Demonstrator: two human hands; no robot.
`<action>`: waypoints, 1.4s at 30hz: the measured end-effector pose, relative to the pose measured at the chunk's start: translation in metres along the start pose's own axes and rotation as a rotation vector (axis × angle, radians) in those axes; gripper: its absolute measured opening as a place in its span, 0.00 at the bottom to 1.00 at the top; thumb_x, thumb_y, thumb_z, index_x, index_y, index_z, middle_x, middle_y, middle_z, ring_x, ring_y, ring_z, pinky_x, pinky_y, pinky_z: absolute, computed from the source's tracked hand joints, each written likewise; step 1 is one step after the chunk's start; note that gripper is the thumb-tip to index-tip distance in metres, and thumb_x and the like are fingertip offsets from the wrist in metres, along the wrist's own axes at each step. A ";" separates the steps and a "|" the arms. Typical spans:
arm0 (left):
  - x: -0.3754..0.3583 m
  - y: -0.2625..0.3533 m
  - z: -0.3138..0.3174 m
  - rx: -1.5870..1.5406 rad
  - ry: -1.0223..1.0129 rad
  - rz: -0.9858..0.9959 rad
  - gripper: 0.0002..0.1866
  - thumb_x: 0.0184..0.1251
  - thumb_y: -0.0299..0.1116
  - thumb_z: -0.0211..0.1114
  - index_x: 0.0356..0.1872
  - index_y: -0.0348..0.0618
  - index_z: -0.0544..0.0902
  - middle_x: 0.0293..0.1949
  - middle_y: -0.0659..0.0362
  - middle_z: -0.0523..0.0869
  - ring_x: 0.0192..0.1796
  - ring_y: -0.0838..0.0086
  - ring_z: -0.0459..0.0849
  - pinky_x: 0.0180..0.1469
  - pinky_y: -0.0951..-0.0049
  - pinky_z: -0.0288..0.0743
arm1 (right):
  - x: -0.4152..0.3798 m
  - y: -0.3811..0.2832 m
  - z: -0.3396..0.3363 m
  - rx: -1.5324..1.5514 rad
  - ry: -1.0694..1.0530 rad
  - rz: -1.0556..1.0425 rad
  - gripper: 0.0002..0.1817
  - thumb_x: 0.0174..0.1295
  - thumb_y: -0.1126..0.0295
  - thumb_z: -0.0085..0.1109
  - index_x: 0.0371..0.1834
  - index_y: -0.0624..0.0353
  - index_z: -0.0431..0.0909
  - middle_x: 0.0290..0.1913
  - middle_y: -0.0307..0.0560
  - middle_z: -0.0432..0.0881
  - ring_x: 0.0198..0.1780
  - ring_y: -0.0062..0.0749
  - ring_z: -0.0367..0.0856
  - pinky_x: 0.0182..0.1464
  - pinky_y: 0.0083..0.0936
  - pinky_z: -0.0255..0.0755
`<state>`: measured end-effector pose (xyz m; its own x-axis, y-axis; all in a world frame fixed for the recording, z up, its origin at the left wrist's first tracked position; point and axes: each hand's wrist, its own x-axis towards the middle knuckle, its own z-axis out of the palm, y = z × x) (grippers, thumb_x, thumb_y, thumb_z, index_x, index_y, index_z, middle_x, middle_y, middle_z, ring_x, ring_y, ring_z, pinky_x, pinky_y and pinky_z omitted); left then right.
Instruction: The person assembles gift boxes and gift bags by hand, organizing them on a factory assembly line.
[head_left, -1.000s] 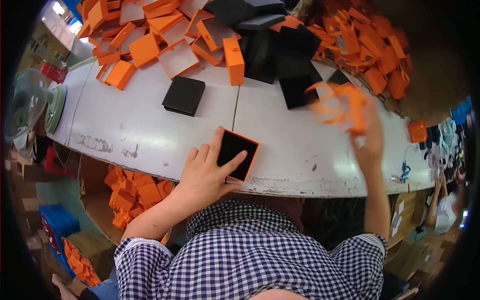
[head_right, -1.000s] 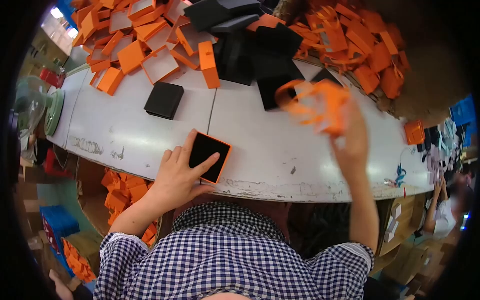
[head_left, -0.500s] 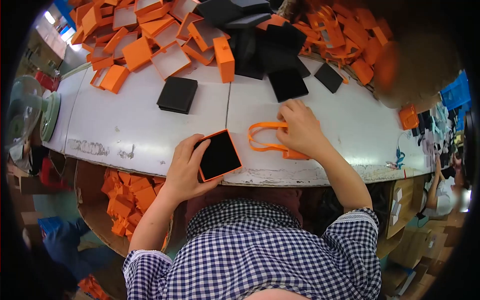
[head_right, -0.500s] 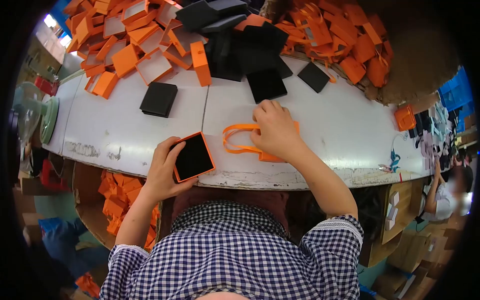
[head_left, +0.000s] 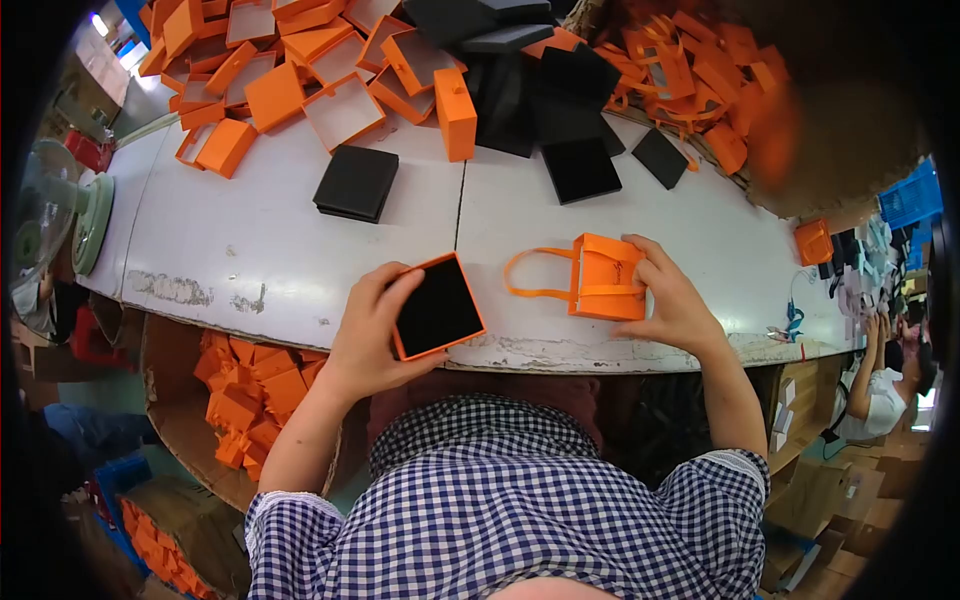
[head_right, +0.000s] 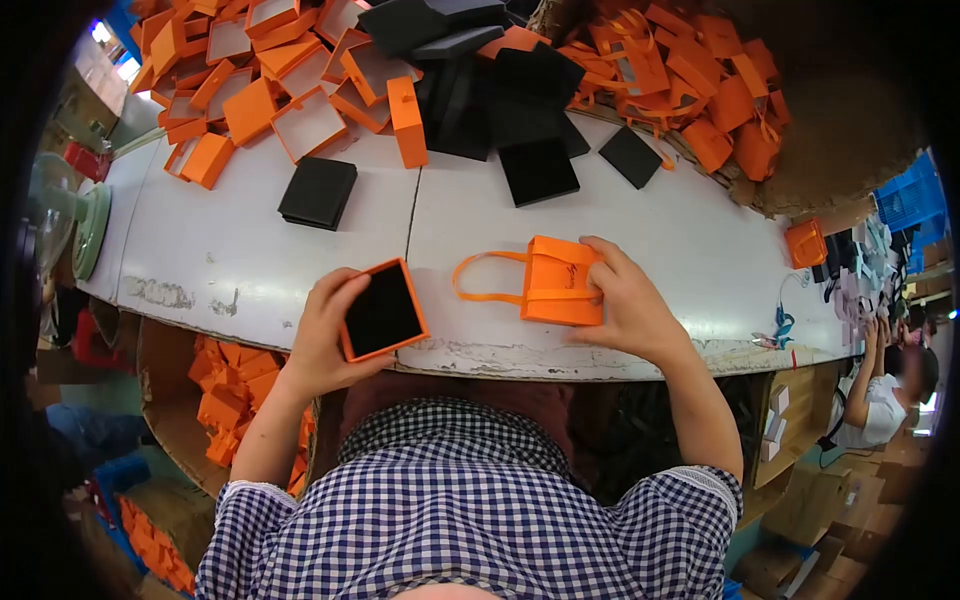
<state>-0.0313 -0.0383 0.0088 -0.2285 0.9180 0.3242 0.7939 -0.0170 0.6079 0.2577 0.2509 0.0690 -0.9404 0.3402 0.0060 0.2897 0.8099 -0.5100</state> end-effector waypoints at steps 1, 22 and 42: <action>0.002 0.002 0.000 -0.002 0.001 0.003 0.51 0.44 0.43 0.86 0.71 0.36 0.71 0.68 0.45 0.71 0.69 0.48 0.72 0.71 0.54 0.69 | 0.000 0.003 0.003 0.069 -0.015 0.047 0.30 0.43 0.61 0.86 0.33 0.59 0.68 0.74 0.61 0.69 0.73 0.55 0.70 0.68 0.40 0.71; -0.011 0.048 -0.009 -0.472 -0.202 -0.141 0.71 0.45 0.52 0.88 0.83 0.37 0.47 0.79 0.35 0.56 0.81 0.41 0.58 0.80 0.48 0.55 | 0.044 -0.100 0.079 0.648 -0.210 -0.277 0.38 0.42 0.62 0.89 0.55 0.59 0.76 0.74 0.58 0.71 0.74 0.54 0.71 0.70 0.45 0.72; 0.078 -0.217 -0.174 0.665 0.043 -0.729 0.58 0.51 0.71 0.72 0.80 0.47 0.64 0.82 0.36 0.51 0.84 0.38 0.47 0.77 0.29 0.49 | 0.095 -0.008 0.011 -0.201 0.130 -0.181 0.15 0.61 0.81 0.61 0.51 0.67 0.76 0.67 0.64 0.77 0.75 0.63 0.68 0.73 0.48 0.65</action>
<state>-0.3194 -0.0320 0.0283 -0.7974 0.5998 0.0664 0.6026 0.7853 0.1424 0.1637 0.2714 0.0637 -0.9529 0.2296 0.1981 0.1613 0.9368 -0.3104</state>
